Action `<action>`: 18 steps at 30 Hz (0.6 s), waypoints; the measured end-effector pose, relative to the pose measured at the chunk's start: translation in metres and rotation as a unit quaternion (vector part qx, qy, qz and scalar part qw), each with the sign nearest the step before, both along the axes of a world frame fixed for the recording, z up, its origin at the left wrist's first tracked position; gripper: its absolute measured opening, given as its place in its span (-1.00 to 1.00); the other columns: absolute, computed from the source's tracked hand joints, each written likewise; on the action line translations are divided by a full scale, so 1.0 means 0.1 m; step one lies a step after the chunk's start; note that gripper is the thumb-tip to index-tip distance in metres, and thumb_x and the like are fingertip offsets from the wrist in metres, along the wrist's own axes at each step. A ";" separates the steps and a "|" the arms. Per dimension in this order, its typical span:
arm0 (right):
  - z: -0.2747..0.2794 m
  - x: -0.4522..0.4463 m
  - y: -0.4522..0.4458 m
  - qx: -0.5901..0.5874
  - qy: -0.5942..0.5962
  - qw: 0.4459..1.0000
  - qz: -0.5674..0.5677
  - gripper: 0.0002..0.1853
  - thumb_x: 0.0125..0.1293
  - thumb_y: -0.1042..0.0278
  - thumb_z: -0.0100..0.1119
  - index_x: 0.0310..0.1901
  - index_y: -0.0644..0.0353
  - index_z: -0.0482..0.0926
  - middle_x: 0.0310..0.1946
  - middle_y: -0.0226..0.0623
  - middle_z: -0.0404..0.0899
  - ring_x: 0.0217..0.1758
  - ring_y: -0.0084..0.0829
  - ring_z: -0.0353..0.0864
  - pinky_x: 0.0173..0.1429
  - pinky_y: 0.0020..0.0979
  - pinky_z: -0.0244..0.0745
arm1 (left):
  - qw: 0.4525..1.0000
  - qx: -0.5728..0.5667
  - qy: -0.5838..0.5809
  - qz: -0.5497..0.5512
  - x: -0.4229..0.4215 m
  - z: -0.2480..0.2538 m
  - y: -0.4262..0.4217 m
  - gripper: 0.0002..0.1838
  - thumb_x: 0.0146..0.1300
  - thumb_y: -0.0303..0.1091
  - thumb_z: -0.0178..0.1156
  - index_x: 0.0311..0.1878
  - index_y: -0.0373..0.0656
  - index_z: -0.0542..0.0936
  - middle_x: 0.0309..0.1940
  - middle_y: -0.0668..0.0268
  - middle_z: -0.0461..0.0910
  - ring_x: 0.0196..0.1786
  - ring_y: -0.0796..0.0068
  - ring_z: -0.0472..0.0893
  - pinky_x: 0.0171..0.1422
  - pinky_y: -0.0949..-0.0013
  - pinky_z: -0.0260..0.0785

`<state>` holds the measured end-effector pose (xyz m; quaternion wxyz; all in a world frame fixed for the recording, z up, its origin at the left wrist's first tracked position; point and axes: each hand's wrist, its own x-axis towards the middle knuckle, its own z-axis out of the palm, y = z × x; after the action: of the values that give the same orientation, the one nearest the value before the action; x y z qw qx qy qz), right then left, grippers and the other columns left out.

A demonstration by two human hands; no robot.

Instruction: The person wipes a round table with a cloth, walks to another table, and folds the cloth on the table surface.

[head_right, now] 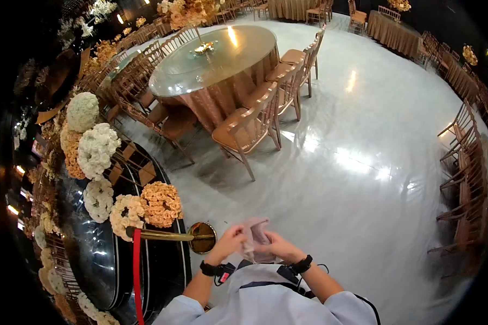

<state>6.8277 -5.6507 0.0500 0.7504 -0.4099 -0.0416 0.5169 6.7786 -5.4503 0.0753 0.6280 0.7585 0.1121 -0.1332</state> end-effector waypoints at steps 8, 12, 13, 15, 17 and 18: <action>-0.73 1.78 -0.50 -0.390 -0.367 0.844 0.021 -0.70 0.11 0.46 0.14 -0.08 0.27 0.62 -0.34 -0.12 0.64 -0.23 -0.40 0.62 -0.08 -0.33 0.51 | 0.967 -0.209 0.014 0.148 1.85 -0.75 0.69 -0.77 0.27 -0.43 -0.05 -0.08 -0.22 0.54 -0.35 0.44 0.50 -0.27 0.62 0.43 -0.25 0.50 0.32; -1.04 2.50 -0.76 -0.486 -0.476 0.725 -0.110 -0.79 0.08 0.51 0.07 -0.25 0.30 0.64 -0.45 0.05 0.59 -0.40 -0.12 0.61 -0.25 -0.21 0.48 | 0.993 -0.110 0.036 -0.008 2.84 -1.00 0.73 -0.76 0.33 -0.36 -0.02 -0.07 -0.25 0.57 -0.31 0.42 0.56 -0.25 0.61 0.49 -0.22 0.47 0.37; -1.02 2.67 -0.82 -0.518 -0.462 0.713 -0.098 -0.77 0.09 0.53 0.05 -0.23 0.29 0.64 -0.38 0.07 0.62 -0.34 -0.08 0.64 -0.21 -0.22 0.52 | 0.993 -0.089 0.065 -0.047 3.07 -0.99 0.70 -0.74 0.33 -0.33 0.00 -0.06 -0.25 0.57 -0.30 0.39 0.59 -0.25 0.59 0.52 -0.22 0.45 0.39; -0.96 3.04 -0.95 -0.530 -0.483 0.684 -0.134 -0.77 0.09 0.54 0.04 -0.22 0.30 0.64 -0.38 0.05 0.64 -0.34 -0.13 0.66 -0.21 -0.25 0.53 | 0.989 -0.008 0.089 -0.120 3.49 -1.01 0.69 -0.70 0.32 -0.28 0.06 0.00 -0.26 0.57 -0.28 0.31 0.64 -0.27 0.54 0.58 -0.22 0.39 0.44; -0.89 3.35 -1.05 -0.552 -0.430 0.698 -0.152 -0.75 0.09 0.57 0.03 -0.20 0.30 0.64 -0.37 -0.03 0.67 -0.33 -0.27 0.69 -0.20 -0.33 0.56 | 0.988 0.006 0.081 -0.131 3.75 -0.91 0.70 -0.70 0.32 -0.29 0.08 0.01 -0.25 0.57 -0.30 0.30 0.64 -0.29 0.52 0.58 -0.25 0.38 0.45; -0.89 3.56 -1.08 -0.530 -0.463 0.684 -0.192 -0.75 0.08 0.56 0.06 -0.20 0.30 0.65 -0.42 -0.08 0.67 -0.38 -0.36 0.67 -0.25 -0.36 0.54 | 0.987 0.024 0.066 -0.145 3.87 -0.82 0.74 -0.70 0.31 -0.30 0.09 0.02 -0.25 0.57 -0.32 0.28 0.64 -0.32 0.50 0.59 -0.27 0.37 0.45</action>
<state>7.1834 -5.7587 -0.0392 0.3764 -0.9252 -0.0231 0.0421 7.1655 -5.3763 -0.0069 0.5746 0.7714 0.0453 -0.2696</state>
